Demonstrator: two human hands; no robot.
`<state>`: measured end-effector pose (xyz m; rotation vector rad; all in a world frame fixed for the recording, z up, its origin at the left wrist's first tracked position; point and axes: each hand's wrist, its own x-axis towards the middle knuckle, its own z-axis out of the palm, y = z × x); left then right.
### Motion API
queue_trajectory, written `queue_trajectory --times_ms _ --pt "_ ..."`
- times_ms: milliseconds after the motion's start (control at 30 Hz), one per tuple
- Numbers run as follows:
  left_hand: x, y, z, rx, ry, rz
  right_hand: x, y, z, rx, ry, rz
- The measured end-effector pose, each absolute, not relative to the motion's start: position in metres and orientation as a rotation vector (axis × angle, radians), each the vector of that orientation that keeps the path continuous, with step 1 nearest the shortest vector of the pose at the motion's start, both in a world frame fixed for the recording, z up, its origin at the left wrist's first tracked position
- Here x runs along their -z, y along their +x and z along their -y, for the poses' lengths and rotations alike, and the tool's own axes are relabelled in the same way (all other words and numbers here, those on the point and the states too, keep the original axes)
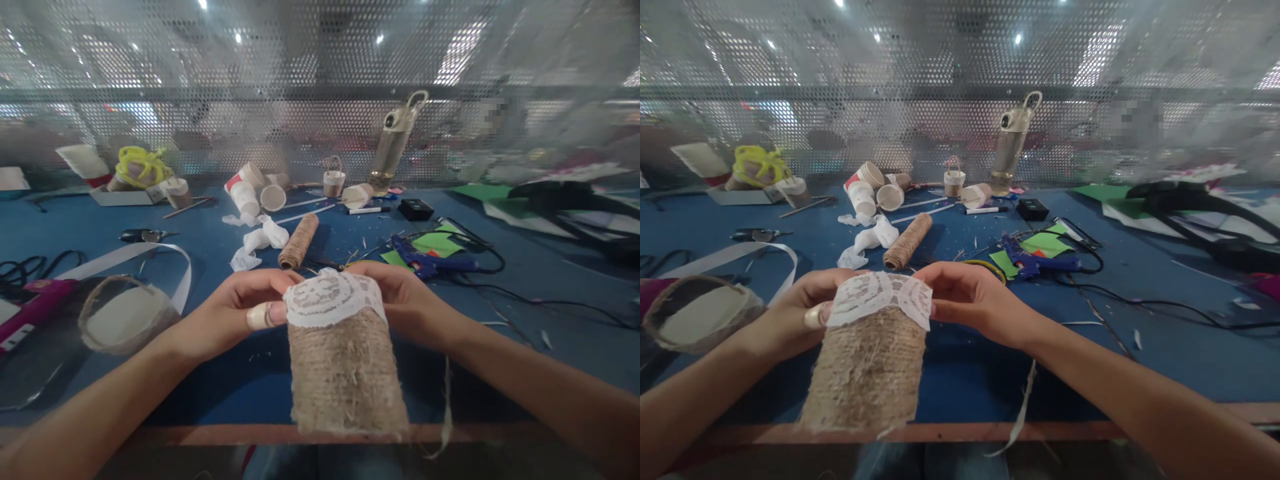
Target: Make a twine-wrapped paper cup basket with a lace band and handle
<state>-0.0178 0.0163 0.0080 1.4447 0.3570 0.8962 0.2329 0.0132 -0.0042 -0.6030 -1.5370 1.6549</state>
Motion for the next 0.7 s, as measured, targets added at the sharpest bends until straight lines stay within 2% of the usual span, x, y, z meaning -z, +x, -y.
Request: queue_trajectory --times_ms 167,700 --pt "-0.002 -0.017 -0.017 -0.921 1.452 -0.385 0.004 0.229 -0.012 -1.677 -0.725 1.458" --pt "0.005 -0.011 -0.021 -0.958 1.41 -0.274 0.0 0.218 -0.015 -1.863 -0.733 1.314"
